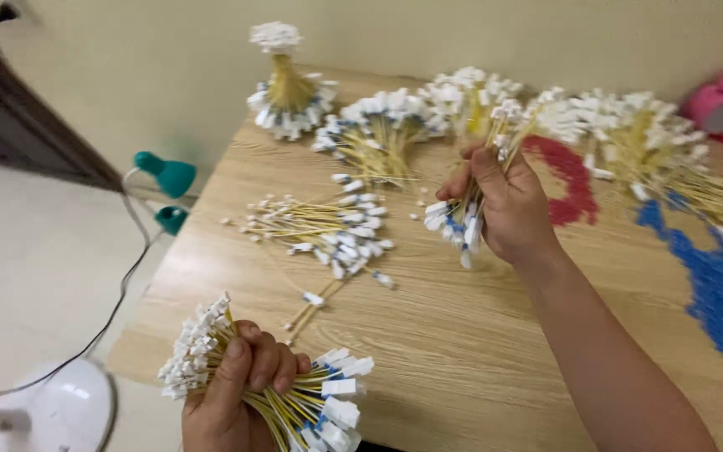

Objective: Sorting and bundling small electrical wire harnesses with white connectors on a wooden desk.

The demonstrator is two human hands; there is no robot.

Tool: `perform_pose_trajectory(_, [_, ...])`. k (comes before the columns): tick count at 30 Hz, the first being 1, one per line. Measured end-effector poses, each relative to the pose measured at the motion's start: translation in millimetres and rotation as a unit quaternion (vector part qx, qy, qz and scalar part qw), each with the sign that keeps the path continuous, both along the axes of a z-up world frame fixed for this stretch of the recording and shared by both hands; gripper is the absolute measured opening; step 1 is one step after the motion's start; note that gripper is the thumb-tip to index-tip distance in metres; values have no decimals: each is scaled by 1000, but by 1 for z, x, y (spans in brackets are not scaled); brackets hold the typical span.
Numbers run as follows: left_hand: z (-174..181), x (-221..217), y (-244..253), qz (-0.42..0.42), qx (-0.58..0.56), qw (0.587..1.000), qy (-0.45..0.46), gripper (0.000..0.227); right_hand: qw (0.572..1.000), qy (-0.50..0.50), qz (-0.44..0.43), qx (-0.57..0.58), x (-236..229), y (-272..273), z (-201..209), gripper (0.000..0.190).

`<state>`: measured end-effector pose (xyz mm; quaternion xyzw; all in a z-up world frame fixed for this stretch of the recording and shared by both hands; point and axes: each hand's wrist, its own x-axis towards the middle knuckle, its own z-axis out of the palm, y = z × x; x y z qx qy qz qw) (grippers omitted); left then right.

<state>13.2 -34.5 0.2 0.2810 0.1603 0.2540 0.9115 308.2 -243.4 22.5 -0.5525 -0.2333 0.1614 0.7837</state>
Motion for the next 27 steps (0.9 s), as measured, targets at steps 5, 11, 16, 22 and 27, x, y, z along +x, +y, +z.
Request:
perform_pose_trajectory(5, [12,19,-34,-43,3,999,26,20,993,-86,-76,-19,-18,-59,-26,19])
perform_pose_trajectory(11, [21,26,-57,-61,28,995,67,21,983,-41,-123,-132,-20,-87,-73,18])
perform_pose_trajectory(16, [29,30,-67,-84,35,995,45,19,989,-53,-100,-95,-18,-90,-71,17])
perform_pose_trajectory(22, [37,45,-73,-88,56,992,67,17,983,-114,-95,-110,-27,-89,-57,20])
perform_pose_trajectory(27, [77,78,-70,-220,419,878,76,22,984,-55,-99,-139,-31,-88,-58,22])
